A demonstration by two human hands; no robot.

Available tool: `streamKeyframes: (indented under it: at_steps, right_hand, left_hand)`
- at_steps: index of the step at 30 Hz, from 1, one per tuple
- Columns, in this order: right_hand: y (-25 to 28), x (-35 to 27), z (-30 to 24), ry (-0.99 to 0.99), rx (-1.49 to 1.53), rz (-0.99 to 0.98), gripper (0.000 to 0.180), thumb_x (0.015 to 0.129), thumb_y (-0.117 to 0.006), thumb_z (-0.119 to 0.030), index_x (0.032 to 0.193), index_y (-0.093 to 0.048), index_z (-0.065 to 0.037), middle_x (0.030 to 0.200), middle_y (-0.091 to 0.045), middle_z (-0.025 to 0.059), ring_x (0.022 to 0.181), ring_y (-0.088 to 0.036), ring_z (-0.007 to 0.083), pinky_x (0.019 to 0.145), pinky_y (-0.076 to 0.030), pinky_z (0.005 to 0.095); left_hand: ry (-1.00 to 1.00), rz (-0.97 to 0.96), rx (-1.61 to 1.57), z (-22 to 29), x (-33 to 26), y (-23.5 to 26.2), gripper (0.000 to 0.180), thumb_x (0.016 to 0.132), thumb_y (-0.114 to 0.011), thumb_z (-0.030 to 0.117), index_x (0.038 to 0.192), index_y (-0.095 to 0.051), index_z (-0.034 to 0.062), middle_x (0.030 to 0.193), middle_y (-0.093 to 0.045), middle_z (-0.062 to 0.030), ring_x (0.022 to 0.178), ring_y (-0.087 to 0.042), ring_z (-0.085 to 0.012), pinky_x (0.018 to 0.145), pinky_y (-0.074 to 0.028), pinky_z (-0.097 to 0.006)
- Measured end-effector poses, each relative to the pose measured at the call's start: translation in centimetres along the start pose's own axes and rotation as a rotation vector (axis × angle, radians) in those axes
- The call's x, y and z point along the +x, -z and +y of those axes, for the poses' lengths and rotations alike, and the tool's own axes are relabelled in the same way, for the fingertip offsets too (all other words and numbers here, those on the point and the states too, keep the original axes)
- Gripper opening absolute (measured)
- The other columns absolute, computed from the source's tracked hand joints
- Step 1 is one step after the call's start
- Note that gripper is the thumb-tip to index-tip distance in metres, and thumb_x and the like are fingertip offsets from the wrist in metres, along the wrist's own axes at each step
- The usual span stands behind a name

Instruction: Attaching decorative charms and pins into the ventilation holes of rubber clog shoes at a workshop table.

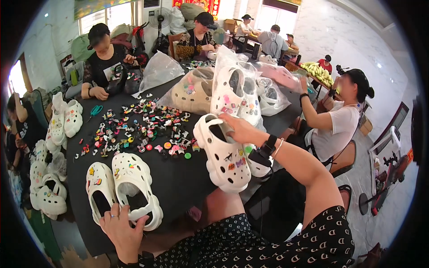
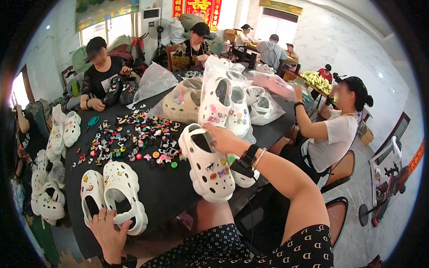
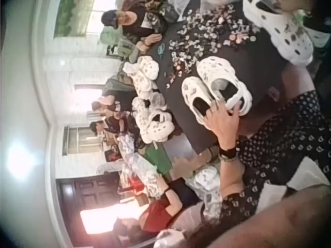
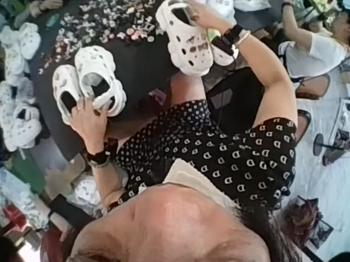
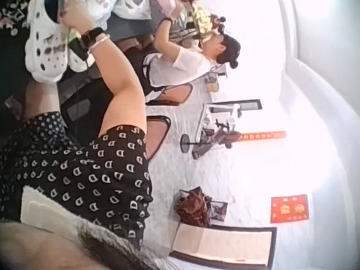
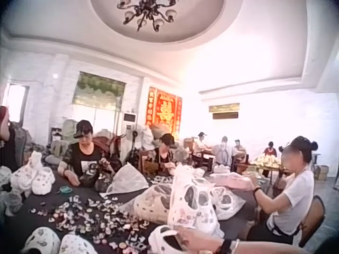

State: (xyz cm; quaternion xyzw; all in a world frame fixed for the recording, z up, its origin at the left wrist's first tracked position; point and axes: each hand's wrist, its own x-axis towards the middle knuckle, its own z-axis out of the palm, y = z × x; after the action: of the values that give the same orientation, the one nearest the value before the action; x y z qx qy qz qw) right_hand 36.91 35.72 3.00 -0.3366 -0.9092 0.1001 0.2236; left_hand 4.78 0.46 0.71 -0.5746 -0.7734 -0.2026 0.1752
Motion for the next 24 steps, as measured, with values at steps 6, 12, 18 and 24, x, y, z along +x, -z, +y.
streamKeyframes:
  at_steps: [6,12,18,24]
  right_hand:
    - [0.4,2.7,6.0,-0.156,-0.057,-0.031,0.065,0.074,-0.069,-0.004,0.136,-0.047,-0.007,0.112,-0.065,0.0254,0.107,-0.062,0.0428,0.09,-0.049,0.0477]
    - [2.3,5.1,9.3,-0.296,-0.083,-0.006,0.065,0.073,-0.072,-0.006,0.134,-0.05,-0.009,0.114,-0.065,0.0237,0.109,-0.062,0.0412,0.091,-0.05,0.0449]
    - [3.4,7.0,6.3,-0.221,-0.093,-0.178,0.062,0.076,-0.073,-0.009,0.133,-0.048,-0.013,0.111,-0.066,0.0239,0.106,-0.063,0.0402,0.089,-0.05,0.0445]
    - [3.9,8.9,2.1,-0.131,-0.057,-0.12,0.065,0.077,-0.072,-0.009,0.137,-0.045,-0.012,0.109,-0.065,0.0283,0.105,-0.063,0.0435,0.088,-0.05,0.0467]
  left_hand:
    - [-0.016,0.028,-0.018,0.0,0.1,0.1,0.061,0.067,-0.076,0.053,0.101,-0.068,0.0032,0.109,-0.061,-0.0117,0.092,-0.052,-0.0319,0.086,-0.036,-0.047]
    - [0.003,-0.026,-0.039,0.0,0.2,0.4,0.062,0.068,-0.076,0.055,0.101,-0.068,0.0031,0.107,-0.061,-0.0114,0.091,-0.052,-0.0314,0.085,-0.035,-0.046]
    - [0.007,-0.005,-0.034,0.4,0.5,0.7,0.057,0.069,-0.076,0.053,0.098,-0.069,0.0041,0.105,-0.061,-0.0115,0.092,-0.052,-0.0315,0.085,-0.035,-0.045]
    - [-0.02,-0.008,-0.084,-0.4,0.5,0.6,0.048,0.066,-0.08,0.048,0.09,-0.07,0.0075,0.098,-0.063,-0.0091,0.089,-0.054,-0.0289,0.081,-0.036,-0.044]
